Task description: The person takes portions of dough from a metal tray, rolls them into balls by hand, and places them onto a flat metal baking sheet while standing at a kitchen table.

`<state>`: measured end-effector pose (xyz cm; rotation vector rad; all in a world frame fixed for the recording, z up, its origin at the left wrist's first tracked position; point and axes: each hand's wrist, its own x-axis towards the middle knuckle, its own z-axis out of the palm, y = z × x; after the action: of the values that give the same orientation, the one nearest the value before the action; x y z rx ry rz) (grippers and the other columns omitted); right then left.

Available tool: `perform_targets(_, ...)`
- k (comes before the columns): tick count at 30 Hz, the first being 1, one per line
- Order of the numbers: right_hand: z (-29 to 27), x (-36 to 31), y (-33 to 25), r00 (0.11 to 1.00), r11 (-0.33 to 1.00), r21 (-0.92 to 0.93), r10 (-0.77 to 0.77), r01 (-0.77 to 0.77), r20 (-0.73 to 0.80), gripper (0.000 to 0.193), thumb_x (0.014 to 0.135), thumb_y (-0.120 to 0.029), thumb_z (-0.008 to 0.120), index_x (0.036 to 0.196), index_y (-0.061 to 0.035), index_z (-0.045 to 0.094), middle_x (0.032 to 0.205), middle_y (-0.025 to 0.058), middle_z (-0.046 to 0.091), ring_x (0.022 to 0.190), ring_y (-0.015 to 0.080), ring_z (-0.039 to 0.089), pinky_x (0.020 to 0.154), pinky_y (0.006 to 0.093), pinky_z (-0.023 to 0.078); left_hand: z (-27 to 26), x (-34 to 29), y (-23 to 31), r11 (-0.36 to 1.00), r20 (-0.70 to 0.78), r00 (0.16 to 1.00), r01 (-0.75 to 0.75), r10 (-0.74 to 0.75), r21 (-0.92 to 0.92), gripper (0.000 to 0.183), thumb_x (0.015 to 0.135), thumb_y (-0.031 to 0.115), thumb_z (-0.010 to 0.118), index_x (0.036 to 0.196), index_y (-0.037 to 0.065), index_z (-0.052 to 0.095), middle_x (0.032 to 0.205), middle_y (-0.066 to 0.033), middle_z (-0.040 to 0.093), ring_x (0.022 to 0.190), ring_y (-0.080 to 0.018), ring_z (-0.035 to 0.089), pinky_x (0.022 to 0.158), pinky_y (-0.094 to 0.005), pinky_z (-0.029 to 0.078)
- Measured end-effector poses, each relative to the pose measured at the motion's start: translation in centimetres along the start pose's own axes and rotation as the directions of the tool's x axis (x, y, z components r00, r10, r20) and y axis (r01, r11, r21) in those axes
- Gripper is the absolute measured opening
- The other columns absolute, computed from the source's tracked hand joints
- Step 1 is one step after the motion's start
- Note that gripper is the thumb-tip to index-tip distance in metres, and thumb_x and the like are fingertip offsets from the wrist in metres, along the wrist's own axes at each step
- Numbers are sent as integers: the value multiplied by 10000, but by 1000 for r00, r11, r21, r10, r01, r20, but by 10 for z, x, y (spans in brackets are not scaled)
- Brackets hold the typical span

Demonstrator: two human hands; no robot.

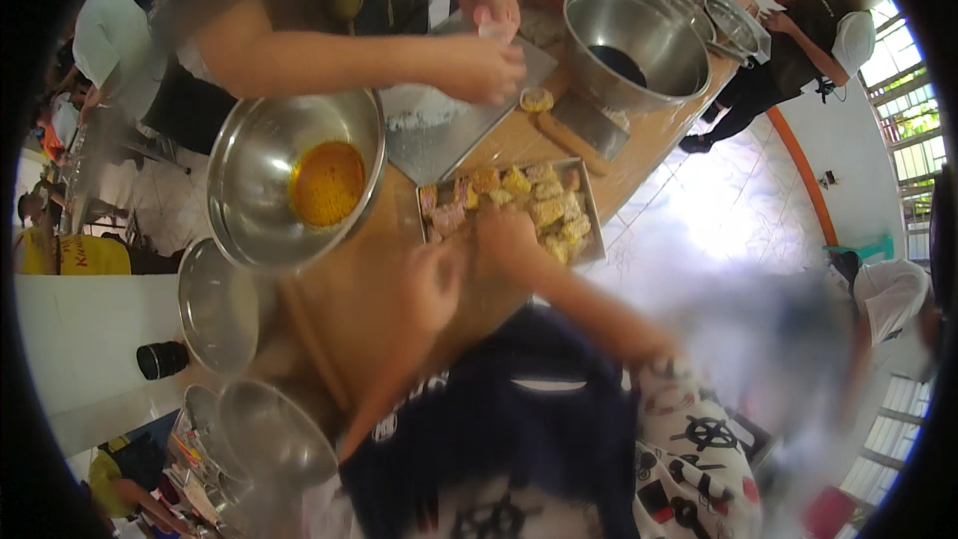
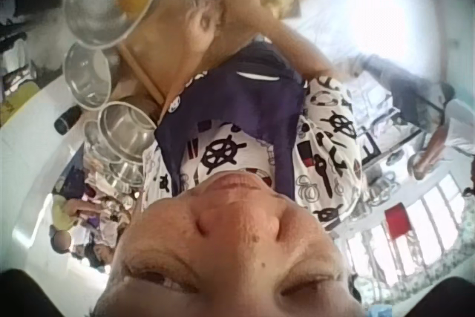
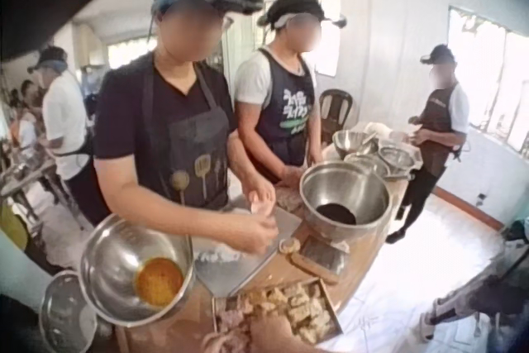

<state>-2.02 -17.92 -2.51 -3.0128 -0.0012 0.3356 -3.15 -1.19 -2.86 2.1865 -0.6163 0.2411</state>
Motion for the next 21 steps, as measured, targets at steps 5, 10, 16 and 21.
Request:
perform_targets(5,-7,1,6,999,999,18,-28,28,-18,224,795,-164,557,963,-46,648,1006,116,575,944,268,591,682,349,533,-8,7,12,997,75,997,-7,2,72,343,699,54,721,1023,29,611,1045,-151,582,937,-316,596,800,-369,495)
perform_targets(10,3,4,14,979,976,86,-196,200,-52,183,777,-147,563,911,-63,656,1012,136,571,900,280,606,685,360,534,-7,2,1,999,108,993,45,-47,21,346,699,62,724,1026,32,614,1043,-151,584,908,-310,605,780,-359,500)
perform_targets(16,19,9,25,945,941,152,-277,304,-174,173,759,-162,579,887,-72,653,972,145,573,841,294,624,675,380,531,-7,2,1,999,137,990,11,-16,37,337,709,79,717,1029,39,619,1045,-146,587,906,-309,607,785,-372,493)
perform_targets(21,20,11,26,929,948,46,-298,315,-222,183,736,-180,608,881,-76,653,939,138,575,859,289,626,685,389,525,-10,5,14,992,172,984,36,-56,120,344,718,132,715,1035,42,619,1054,-146,588,962,-331,583,814,-399,478)
